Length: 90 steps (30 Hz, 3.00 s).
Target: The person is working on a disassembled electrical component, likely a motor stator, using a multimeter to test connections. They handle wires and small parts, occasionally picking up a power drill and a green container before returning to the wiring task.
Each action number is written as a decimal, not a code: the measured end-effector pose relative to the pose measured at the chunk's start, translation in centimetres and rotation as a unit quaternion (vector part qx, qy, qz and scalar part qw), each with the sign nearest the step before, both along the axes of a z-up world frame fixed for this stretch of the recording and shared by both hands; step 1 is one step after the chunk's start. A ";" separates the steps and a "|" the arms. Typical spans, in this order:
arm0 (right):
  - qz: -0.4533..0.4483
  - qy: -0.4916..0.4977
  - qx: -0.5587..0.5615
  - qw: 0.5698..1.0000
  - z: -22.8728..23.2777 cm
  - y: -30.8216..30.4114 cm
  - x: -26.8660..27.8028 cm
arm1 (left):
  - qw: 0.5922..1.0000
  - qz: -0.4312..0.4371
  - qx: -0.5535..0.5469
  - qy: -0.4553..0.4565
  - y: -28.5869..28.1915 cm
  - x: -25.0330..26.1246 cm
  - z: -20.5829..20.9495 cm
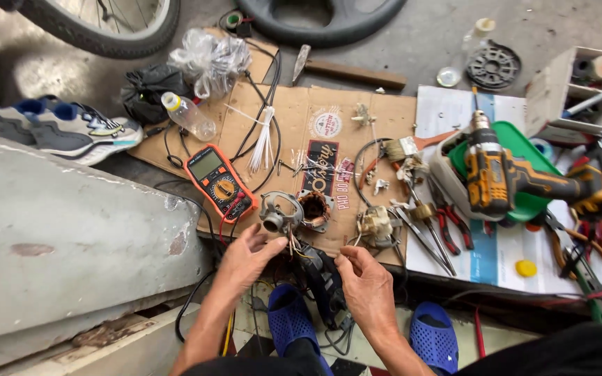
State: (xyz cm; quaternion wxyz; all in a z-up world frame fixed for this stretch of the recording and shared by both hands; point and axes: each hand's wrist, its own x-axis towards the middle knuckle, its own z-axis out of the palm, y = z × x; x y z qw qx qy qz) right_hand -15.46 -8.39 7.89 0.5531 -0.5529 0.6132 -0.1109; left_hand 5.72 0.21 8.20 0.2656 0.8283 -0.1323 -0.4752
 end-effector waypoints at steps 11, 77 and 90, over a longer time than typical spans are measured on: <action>0.012 -0.066 0.015 0.998 3.2 2.4 -5.2 | 0.896 -0.402 0.087 -0.167 -2.3 0.7 11.4; -0.004 -0.113 -0.056 0.992 -0.7 2.5 -6.0 | 0.992 -0.103 -0.054 -0.040 -6.7 0.9 -5.1; 0.019 -0.137 -0.050 0.989 0.9 2.5 -5.9 | 0.993 -0.104 -0.048 -0.025 -7.0 0.9 -4.8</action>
